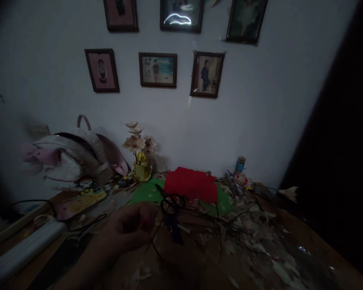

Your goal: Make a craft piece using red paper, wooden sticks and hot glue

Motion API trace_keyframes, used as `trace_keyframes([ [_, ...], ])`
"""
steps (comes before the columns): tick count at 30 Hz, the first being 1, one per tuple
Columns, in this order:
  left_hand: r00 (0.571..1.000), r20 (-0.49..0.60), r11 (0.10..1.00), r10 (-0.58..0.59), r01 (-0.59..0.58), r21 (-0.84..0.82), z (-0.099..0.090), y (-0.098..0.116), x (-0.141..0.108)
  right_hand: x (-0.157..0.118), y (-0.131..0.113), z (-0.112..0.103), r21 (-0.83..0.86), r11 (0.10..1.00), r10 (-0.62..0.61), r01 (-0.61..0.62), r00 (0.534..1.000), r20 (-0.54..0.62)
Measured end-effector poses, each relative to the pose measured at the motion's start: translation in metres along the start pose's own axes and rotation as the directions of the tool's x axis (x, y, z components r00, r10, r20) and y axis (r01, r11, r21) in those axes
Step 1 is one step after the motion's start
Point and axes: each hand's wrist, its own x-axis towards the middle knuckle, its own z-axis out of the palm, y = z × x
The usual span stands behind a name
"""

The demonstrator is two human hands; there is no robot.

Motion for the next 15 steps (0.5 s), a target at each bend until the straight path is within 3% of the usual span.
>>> trace_keyframes([
  [11, 0.999, -0.039, 0.999, -0.013, 0.011, -0.037, 0.0020, -0.0011, -0.0018, -0.0018, -0.0019, -0.0059, 0.054, 0.998, 0.019, -0.020, 1.000, 0.015],
  [15, 0.993, 0.095, 0.997, 0.074, -0.076, 0.025, -0.0016, -0.0058, -0.0043, -0.0063, -0.0030, -0.0036, 0.096, 0.995, 0.027, -0.030, 0.999, 0.037],
])
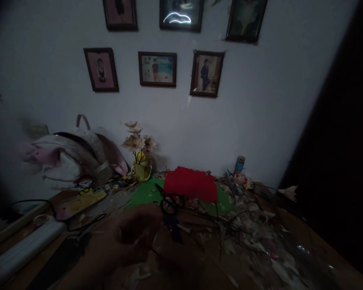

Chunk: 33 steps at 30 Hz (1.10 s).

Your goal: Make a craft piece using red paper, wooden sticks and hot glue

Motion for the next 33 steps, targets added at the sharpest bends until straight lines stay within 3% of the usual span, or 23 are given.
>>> trace_keyframes([
  [3, 0.991, 0.073, 0.989, 0.115, -0.121, 0.082, -0.004, -0.004, -0.001, -0.003, 0.002, 0.003, 0.041, 0.999, 0.010, -0.011, 1.000, 0.025],
  [7, 0.979, 0.094, 0.981, 0.180, -0.186, 0.062, -0.006, -0.006, 0.001, 0.002, 0.011, 0.009, 0.102, 0.995, 0.016, -0.023, 0.998, 0.064],
  [28, 0.980, 0.082, 0.984, 0.179, -0.180, -0.003, -0.009, -0.008, 0.008, -0.001, 0.014, 0.002, 0.392, 0.886, 0.116, -0.246, 0.938, 0.327],
  [33, 0.991, 0.051, 0.991, 0.121, -0.118, -0.058, -0.009, -0.010, 0.007, 0.001, 0.007, 0.000, 0.440, 0.839, 0.157, -0.320, 0.916, 0.369],
])
